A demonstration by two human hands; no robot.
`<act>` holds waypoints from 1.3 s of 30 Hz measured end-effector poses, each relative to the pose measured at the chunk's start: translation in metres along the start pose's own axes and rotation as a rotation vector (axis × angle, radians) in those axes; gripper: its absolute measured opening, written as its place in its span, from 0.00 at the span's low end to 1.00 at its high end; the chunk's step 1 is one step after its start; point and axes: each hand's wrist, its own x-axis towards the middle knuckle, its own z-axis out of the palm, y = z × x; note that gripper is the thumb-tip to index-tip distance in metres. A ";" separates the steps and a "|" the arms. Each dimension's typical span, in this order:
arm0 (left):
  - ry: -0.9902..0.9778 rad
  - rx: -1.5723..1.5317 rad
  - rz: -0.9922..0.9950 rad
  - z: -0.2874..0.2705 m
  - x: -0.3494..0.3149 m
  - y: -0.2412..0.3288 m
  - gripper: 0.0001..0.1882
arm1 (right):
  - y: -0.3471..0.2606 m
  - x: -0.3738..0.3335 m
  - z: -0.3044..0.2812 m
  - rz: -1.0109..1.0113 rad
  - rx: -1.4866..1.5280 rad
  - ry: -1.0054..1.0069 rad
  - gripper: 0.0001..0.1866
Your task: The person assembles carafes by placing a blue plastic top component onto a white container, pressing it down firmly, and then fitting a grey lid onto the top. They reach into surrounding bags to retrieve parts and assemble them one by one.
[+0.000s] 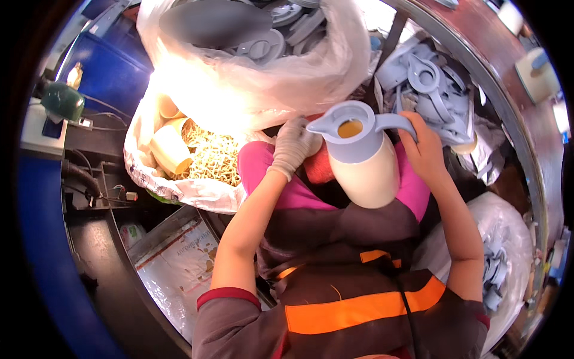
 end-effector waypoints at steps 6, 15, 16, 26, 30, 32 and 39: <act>-0.047 -0.473 0.082 -0.129 -0.015 0.058 0.18 | -0.046 0.037 0.009 -0.130 0.046 -0.279 0.15; 0.243 -0.992 -0.424 -0.151 -0.085 0.002 0.16 | -0.099 0.226 0.127 -0.383 0.054 -0.313 0.18; 0.239 -1.068 -0.497 -0.152 -0.089 0.001 0.16 | -0.101 0.248 0.149 -0.406 -0.125 -0.281 0.20; 0.398 -1.357 -0.742 -0.152 -0.121 -0.017 0.29 | -0.052 0.330 0.226 -0.334 -0.521 -0.507 0.36; 0.480 -1.768 -0.897 -0.148 -0.127 -0.020 0.27 | -0.076 0.309 0.217 -0.252 -0.594 -0.531 0.39; 0.581 -1.888 -0.934 -0.145 -0.120 -0.016 0.26 | -0.081 0.308 0.215 -0.238 -0.680 -0.521 0.40; 0.569 -1.821 -0.786 -0.133 -0.141 -0.038 0.19 | -0.075 0.284 0.157 -0.207 0.503 -0.008 0.32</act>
